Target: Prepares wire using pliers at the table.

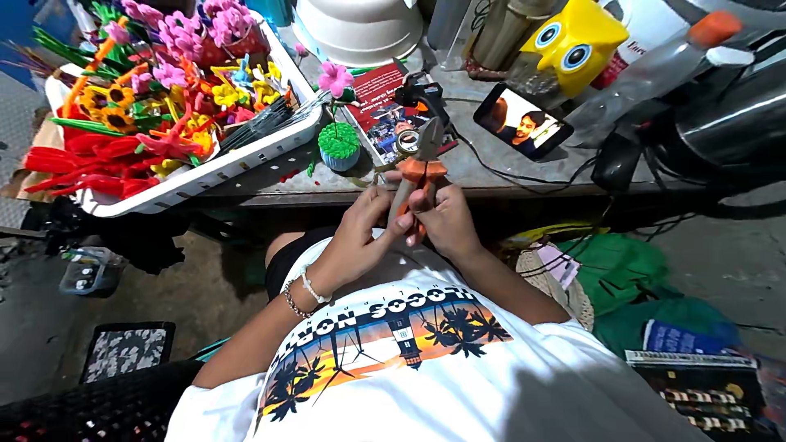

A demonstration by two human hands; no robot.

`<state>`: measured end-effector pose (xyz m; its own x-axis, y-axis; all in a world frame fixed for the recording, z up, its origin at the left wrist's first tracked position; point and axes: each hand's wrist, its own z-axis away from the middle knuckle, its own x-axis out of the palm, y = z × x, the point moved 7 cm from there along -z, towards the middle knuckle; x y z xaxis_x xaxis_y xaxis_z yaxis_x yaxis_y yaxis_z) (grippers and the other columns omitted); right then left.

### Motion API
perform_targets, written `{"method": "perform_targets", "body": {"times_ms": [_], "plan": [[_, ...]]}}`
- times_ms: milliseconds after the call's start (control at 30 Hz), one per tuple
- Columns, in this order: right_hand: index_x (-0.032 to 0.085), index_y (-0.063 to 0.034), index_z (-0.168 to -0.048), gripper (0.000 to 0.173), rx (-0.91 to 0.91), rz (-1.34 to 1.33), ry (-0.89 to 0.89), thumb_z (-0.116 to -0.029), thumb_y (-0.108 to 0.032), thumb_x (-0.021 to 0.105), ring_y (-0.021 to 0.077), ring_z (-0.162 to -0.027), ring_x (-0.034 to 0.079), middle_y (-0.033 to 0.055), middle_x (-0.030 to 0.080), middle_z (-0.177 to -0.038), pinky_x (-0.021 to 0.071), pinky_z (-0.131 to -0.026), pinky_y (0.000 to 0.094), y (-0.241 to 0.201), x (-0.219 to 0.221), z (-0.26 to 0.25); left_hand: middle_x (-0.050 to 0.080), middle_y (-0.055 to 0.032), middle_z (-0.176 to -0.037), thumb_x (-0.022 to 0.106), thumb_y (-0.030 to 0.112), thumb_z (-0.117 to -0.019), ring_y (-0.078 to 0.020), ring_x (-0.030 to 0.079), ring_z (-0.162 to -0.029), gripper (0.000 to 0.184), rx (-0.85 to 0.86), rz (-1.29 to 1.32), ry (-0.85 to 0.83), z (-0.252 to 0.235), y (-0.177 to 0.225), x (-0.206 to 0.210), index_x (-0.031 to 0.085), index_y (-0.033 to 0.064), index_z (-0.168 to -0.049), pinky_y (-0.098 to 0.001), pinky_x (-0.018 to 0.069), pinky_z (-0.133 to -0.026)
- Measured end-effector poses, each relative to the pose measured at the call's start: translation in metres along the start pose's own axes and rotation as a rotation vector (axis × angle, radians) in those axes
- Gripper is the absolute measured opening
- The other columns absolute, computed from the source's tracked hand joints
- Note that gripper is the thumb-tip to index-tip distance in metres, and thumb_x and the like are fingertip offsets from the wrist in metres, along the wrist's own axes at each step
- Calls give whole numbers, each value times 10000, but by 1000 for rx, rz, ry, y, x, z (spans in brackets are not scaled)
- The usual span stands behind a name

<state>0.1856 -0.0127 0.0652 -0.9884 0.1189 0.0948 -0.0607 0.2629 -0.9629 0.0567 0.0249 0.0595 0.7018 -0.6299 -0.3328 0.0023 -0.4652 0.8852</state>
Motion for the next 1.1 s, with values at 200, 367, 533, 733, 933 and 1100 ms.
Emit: {"method": "perform_targets", "body": {"times_ms": [200, 367, 533, 733, 933, 1100], "plan": [[630, 6, -1138, 228, 8, 89, -124, -1012, -184, 648, -1, -491, 586, -37, 652, -705, 527, -442, 165, -7, 18, 9, 589, -34, -1031, 582, 231, -1043, -69, 615, -911, 230, -67, 129, 74, 29, 4, -10, 677, 26, -1007, -232, 565, -799], [598, -92, -958, 138, 232, 132, -243, -1012, -210, 647, -20, -408, 503, -89, 549, -557, 452, -393, 139, -4, 10, 14, 578, 28, -934, 567, 282, -1052, 2, 549, -746, 258, -128, 154, 84, 50, 6, -28, 681, 82, -934, -147, 482, -640], [636, -81, -1005, 155, 263, 144, -392, -996, -231, 674, -29, -433, 523, -95, 579, -600, 461, -406, 126, -6, 10, 12, 587, 46, -976, 584, 291, -1036, 4, 569, -802, 235, -206, 183, 59, 58, 1, -36, 710, 108, -959, -146, 499, -691], [648, -223, -1007, 230, 127, -420, -375, -928, -420, 737, 68, -937, 649, -72, 665, -961, 552, -916, 309, 21, 30, 10, 565, 49, -1010, 536, 347, -1060, -46, 553, -915, 254, -154, 318, 202, 47, -11, -36, 671, 140, -999, -227, 493, -820], [640, -204, -1034, 171, 140, -642, -199, -916, -278, 739, 97, -1069, 618, -52, 658, -1046, 495, -1018, 361, 41, 44, 13, 506, 22, -1073, 424, 383, -1095, -46, 523, -968, 341, -76, 204, 361, 46, -23, -27, 629, 121, -1023, -221, 476, -838], [601, -105, -1287, 391, 152, -458, -146, -916, -172, 704, 86, -1079, 652, -2, 680, -1209, 555, -919, 290, 39, 55, 13, 468, -45, -1138, 388, 364, -1112, -89, 474, -1111, 422, 16, 86, 363, 42, -15, -11, 652, 42, -1044, -231, 431, -961]]}}
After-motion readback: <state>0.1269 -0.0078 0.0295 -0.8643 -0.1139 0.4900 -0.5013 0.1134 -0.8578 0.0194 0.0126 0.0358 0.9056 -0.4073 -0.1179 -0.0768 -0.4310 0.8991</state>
